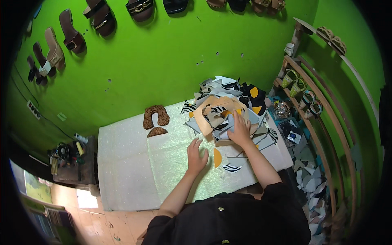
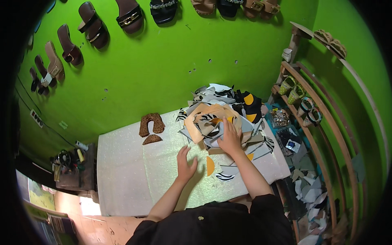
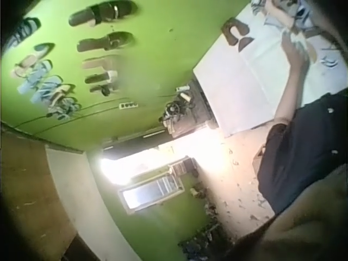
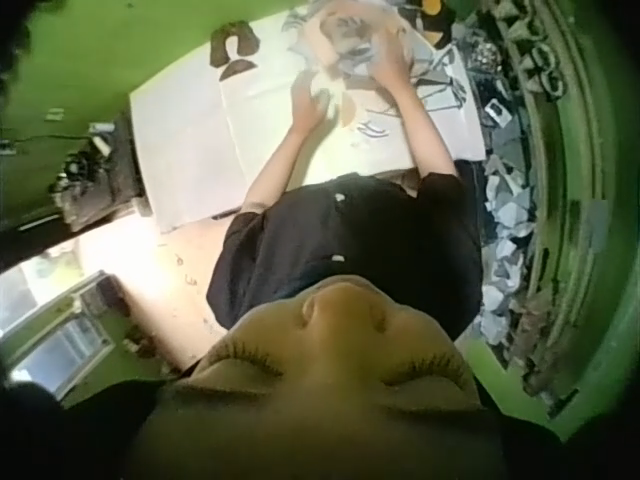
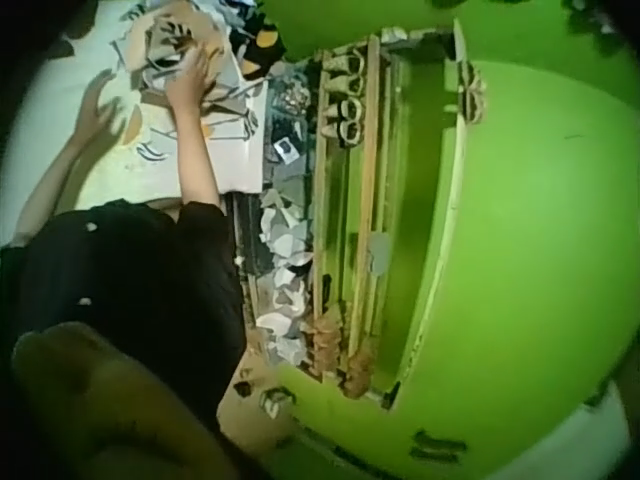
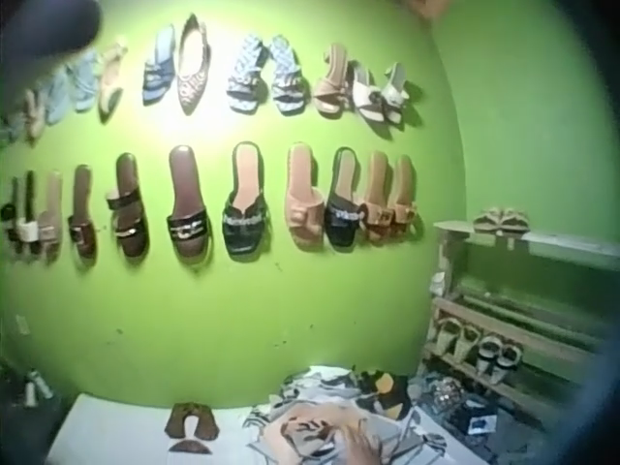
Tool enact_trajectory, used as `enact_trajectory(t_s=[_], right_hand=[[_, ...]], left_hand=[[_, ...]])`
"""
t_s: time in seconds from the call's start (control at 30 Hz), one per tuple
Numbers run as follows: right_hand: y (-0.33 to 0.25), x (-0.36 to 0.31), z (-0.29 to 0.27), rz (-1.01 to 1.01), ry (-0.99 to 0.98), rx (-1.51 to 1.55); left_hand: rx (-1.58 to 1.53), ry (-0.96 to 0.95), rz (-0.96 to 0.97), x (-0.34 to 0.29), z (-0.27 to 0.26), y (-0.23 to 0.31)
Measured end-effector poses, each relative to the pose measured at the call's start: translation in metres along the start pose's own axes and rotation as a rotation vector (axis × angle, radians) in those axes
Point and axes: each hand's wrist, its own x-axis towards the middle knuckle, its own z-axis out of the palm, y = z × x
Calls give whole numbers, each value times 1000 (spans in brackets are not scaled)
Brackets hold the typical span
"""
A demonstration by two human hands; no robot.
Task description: Sorting and inspecting various patterned leather components for shoe assembly on a work table.
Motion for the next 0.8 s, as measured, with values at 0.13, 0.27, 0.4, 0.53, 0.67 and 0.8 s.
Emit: enact_trajectory(t_s=[0.13, 0.27, 0.4, 0.53, 0.67, 0.8], right_hand=[[28, 8, -2, -101, -434, -39], [52, -13, -1, -220, -425, 28], [62, -21, -1, -231, -375, 73], [66, -25, -5, -267, -367, 63], [65, -20, -12, -181, -382, 119], [55, -14, -9, -174, -279, 166]], left_hand=[[-25, -47, 61, 59, 29, 21], [73, -87, 19, 87, 47, 26], [335, -240, -50, 87, 56, 8], [256, -90, -67, 100, 55, -1], [255, -56, -148, 117, 52, -4], [205, -35, -206, 127, 55, -11]])
